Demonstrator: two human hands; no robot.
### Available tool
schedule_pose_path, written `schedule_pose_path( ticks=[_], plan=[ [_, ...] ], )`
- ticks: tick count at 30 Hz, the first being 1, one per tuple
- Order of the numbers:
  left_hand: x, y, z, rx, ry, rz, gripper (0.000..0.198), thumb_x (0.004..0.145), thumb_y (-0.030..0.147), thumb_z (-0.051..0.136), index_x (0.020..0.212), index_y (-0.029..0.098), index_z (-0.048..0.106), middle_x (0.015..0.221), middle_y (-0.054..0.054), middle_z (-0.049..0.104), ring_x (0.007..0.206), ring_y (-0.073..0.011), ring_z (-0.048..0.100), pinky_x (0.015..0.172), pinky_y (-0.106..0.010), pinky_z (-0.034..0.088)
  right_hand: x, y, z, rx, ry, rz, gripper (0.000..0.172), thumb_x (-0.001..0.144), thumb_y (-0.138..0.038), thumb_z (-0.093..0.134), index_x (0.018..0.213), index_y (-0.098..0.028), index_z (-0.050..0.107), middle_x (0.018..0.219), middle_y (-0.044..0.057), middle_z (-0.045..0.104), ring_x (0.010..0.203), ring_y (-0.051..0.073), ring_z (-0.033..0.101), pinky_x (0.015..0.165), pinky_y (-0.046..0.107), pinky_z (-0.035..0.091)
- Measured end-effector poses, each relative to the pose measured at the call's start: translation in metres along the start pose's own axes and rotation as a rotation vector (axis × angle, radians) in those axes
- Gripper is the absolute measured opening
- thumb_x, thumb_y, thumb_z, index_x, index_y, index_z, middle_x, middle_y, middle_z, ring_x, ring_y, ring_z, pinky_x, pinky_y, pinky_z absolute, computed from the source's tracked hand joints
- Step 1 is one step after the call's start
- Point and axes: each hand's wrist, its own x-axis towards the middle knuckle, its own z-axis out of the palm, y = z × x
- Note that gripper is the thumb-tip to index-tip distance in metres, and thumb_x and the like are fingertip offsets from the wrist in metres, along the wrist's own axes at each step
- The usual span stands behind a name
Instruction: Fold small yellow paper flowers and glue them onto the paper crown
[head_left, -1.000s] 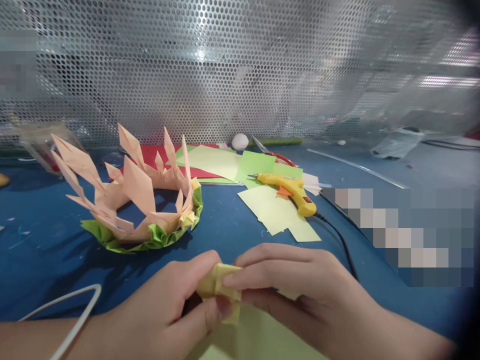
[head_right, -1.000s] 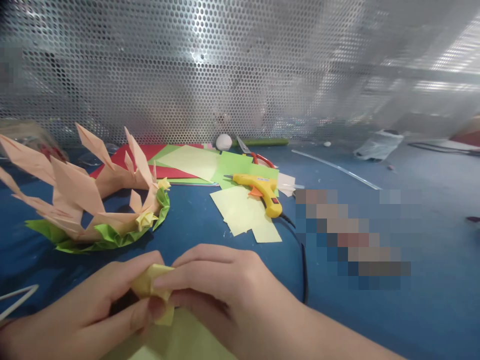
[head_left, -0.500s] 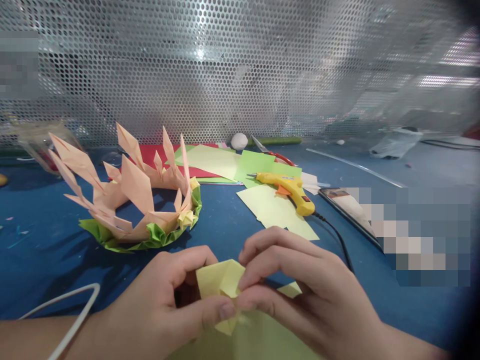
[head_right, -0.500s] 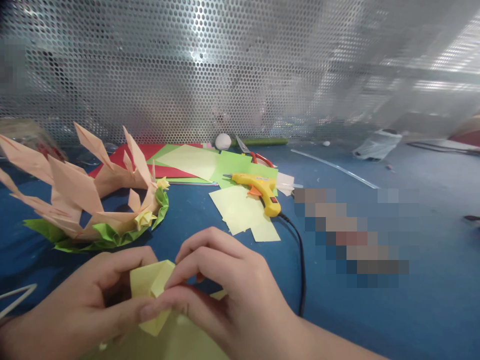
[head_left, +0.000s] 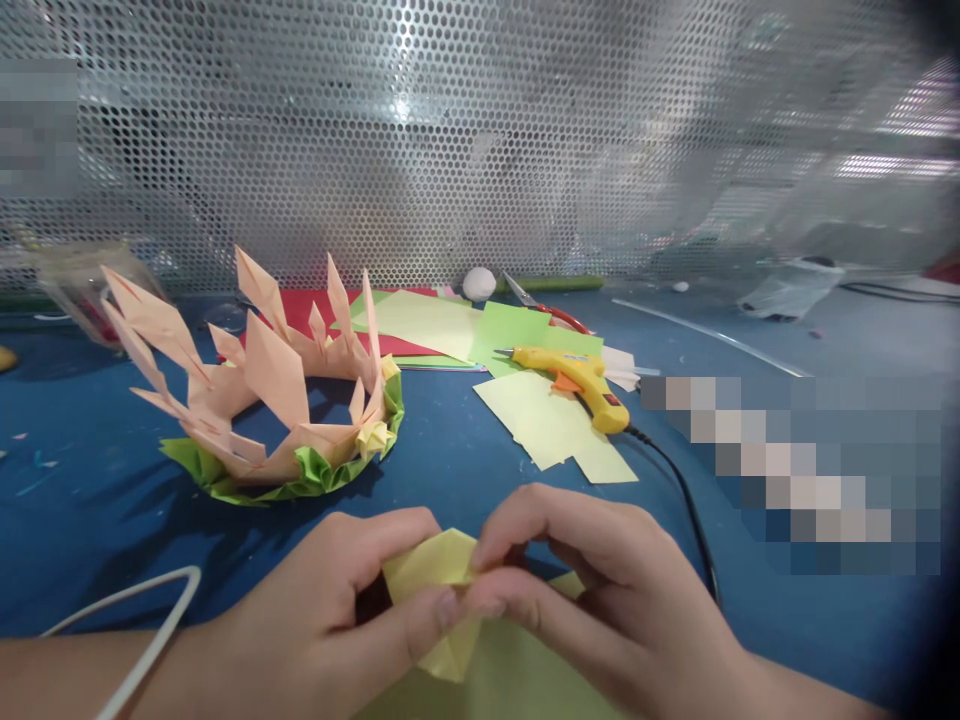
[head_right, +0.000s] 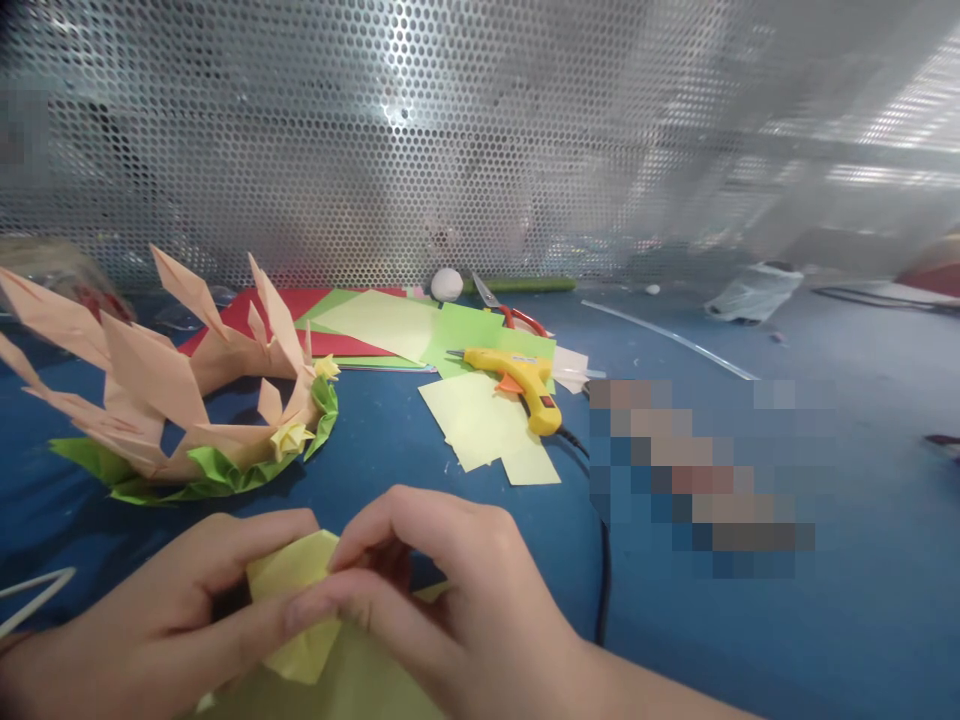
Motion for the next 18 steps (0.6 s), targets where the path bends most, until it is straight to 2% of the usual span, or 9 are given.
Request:
schedule_pose_path(
  ticks=[2,5,9,12,18],
  plan=[
    [0.0000,0.0013,0.0000,-0.051,-0.013,-0.002,0.029,0.091,0.042,0.057,0.070,0.023,0.050,0.065,0.008,0.041,0.060,-0.0131,0.038,0.052,-0.021,0.031,-0.0002,0.0018,0.0005,0.089,0.023,0.027,0.011,0.081,-0.026,0.080,0.083,-0.022,0.070,0.069,-0.004,0.069,0.059,0.010,0.062,0.057,0.016,0.053],
    [0.0001,0.0032,-0.0003,-0.100,-0.013,0.020,0.029,0.092,0.043,0.055,0.071,0.024,0.050,0.067,0.007,0.045,0.062,-0.0135,0.040,0.056,-0.021,0.034,0.0002,0.0048,0.0002,0.147,0.084,0.097,0.024,0.074,-0.021,0.084,0.096,-0.025,0.075,0.070,-0.004,0.071,0.061,0.011,0.066,0.059,0.017,0.055],
    [-0.0007,0.0042,-0.0024,-0.060,-0.032,-0.003,0.028,0.094,0.039,0.054,0.071,0.024,0.048,0.065,0.008,0.041,0.058,-0.0121,0.039,0.053,-0.020,0.033,0.0024,0.0045,-0.0016,0.102,0.096,0.170,0.008,0.074,-0.025,0.082,0.081,-0.024,0.079,0.067,-0.002,0.075,0.060,0.013,0.067,0.057,0.020,0.055],
    [-0.0010,0.0034,-0.0040,0.018,-0.045,0.027,0.029,0.095,0.040,0.051,0.071,0.024,0.047,0.066,0.007,0.045,0.059,-0.0128,0.042,0.053,-0.021,0.034,0.0034,0.0017,-0.0011,0.104,0.089,0.213,0.008,0.074,-0.030,0.081,0.077,-0.023,0.078,0.067,0.000,0.075,0.058,0.014,0.067,0.054,0.022,0.055],
    [0.0001,-0.0023,-0.0041,0.152,-0.013,0.162,0.029,0.097,0.037,0.045,0.070,0.024,0.044,0.064,0.007,0.047,0.055,-0.0125,0.045,0.050,-0.021,0.035,0.0027,-0.0005,0.0020,0.217,0.048,0.301,0.008,0.079,-0.029,0.076,0.077,-0.021,0.074,0.074,0.001,0.077,0.069,0.014,0.072,0.063,0.019,0.058]
  ],
)
